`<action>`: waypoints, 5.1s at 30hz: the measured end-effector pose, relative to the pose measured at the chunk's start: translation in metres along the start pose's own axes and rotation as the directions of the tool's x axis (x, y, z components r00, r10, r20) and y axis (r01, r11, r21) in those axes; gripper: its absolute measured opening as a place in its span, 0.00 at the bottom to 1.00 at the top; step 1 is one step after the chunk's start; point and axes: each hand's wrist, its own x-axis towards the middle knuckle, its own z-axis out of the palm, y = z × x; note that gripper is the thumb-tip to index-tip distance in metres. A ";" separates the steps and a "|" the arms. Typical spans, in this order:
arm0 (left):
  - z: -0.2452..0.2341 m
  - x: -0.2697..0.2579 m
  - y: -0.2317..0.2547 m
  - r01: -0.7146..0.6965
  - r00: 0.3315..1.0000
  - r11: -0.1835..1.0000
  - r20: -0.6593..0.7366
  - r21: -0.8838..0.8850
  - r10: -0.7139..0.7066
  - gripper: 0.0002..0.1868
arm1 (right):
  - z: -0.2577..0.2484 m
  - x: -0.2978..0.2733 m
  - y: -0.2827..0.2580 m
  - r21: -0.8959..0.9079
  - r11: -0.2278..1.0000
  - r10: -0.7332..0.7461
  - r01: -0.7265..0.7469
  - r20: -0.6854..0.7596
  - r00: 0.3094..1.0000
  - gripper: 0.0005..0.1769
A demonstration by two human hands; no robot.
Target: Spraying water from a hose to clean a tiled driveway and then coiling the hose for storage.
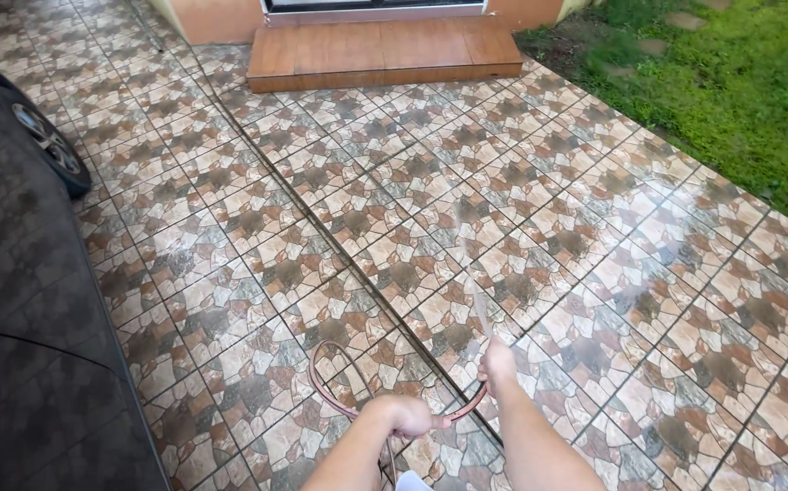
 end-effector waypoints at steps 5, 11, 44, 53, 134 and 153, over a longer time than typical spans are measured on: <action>0.007 0.006 -0.016 0.025 0.999 0.998 -0.024 -0.054 -0.026 0.33 | 0.025 -0.005 -0.005 -0.070 0.996 -0.042 0.049 0.106 0.993 0.18; 0.021 0.017 -0.037 0.039 0.995 0.974 -0.084 -0.221 -0.059 0.35 | 0.057 0.006 -0.003 -0.203 0.970 -0.095 0.136 0.199 0.975 0.18; 0.034 0.005 -0.012 0.054 0.998 0.988 0.040 -0.148 -0.048 0.29 | 0.000 0.005 0.037 -0.039 0.999 -0.007 0.008 0.020 1.000 0.20; 0.030 -0.001 -0.009 0.061 0.997 0.990 -0.029 -0.128 -0.066 0.42 | 0.001 -0.018 0.025 -0.058 0.998 -0.025 0.019 -0.098 0.995 0.24; -0.207 -0.087 -0.370 0.104 0.994 0.961 0.062 -0.258 -0.091 0.42 | 0.405 -0.033 -0.021 0.043 0.999 0.038 -0.029 -0.215 0.976 0.28; -0.155 -0.010 -0.468 0.086 0.994 0.779 0.001 -0.621 -0.110 0.35 | 0.465 -0.099 -0.050 0.179 0.954 0.236 -0.239 0.038 0.971 0.25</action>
